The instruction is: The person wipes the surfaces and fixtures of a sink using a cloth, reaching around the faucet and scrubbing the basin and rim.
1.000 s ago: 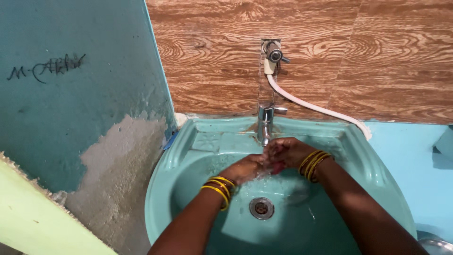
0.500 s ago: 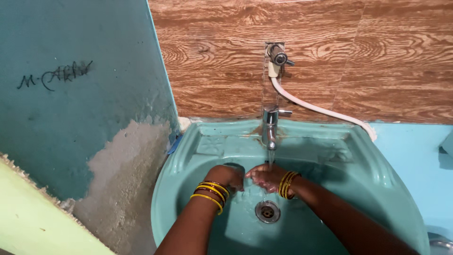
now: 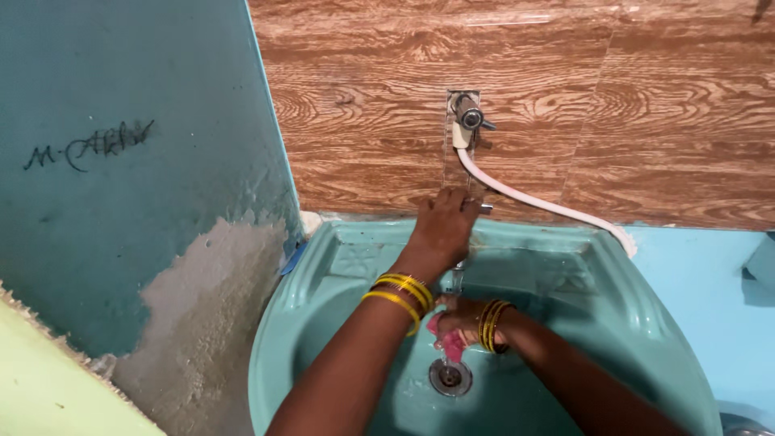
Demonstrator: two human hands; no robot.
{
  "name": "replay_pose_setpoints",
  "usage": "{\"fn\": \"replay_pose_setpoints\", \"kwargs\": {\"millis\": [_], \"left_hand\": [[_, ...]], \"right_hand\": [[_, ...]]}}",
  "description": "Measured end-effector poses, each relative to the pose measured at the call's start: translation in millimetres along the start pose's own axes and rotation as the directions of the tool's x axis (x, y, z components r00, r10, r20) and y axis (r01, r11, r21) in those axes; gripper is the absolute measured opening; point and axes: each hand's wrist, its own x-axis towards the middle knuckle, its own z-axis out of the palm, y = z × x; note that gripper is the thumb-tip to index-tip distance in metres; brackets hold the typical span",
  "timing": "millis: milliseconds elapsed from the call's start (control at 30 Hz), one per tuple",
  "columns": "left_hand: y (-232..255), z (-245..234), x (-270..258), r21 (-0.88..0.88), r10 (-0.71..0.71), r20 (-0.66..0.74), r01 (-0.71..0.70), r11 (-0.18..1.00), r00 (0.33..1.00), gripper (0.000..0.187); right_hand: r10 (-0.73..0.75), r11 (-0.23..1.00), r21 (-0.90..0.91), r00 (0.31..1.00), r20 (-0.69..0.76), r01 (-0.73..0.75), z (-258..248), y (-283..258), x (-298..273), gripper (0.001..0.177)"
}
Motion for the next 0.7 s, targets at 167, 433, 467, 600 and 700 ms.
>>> {"fn": "replay_pose_setpoints", "kwargs": {"millis": [167, 433, 467, 600, 700], "left_hand": [[-4.5, 30.7, 24.0, 0.069, -0.078, -0.006, 0.078, 0.995, 0.997, 0.043], [-51.7, -9.6, 7.1, 0.010, 0.071, 0.124, -0.073, 0.997, 0.990, 0.043], [-48.2, -10.2, 1.3, 0.015, 0.068, 0.079, -0.070, 0.997, 0.995, 0.039], [-35.3, -11.5, -44.4, -0.144, -0.035, -0.085, 0.023, 0.989, 0.996, 0.068], [-47.0, -7.5, -83.6, -0.526, -0.300, 0.075, 0.293, 0.798, 0.951, 0.059]], "right_hand": [[-0.067, 0.990, 0.124, 0.997, -0.041, 0.072, 5.2, -18.0, -10.9, 0.043], [-0.060, 0.997, 0.048, 0.987, -0.150, 0.068, 5.1, -16.7, -13.5, 0.038], [-0.131, 0.991, 0.022, 0.988, -0.079, 0.134, 4.9, -15.8, -12.4, 0.045], [0.049, 0.993, 0.107, 0.995, -0.084, -0.040, 5.7, -29.0, -31.1, 0.034], [0.004, 0.999, 0.034, 1.000, -0.018, -0.003, 5.5, -36.0, -30.8, 0.041]]}}
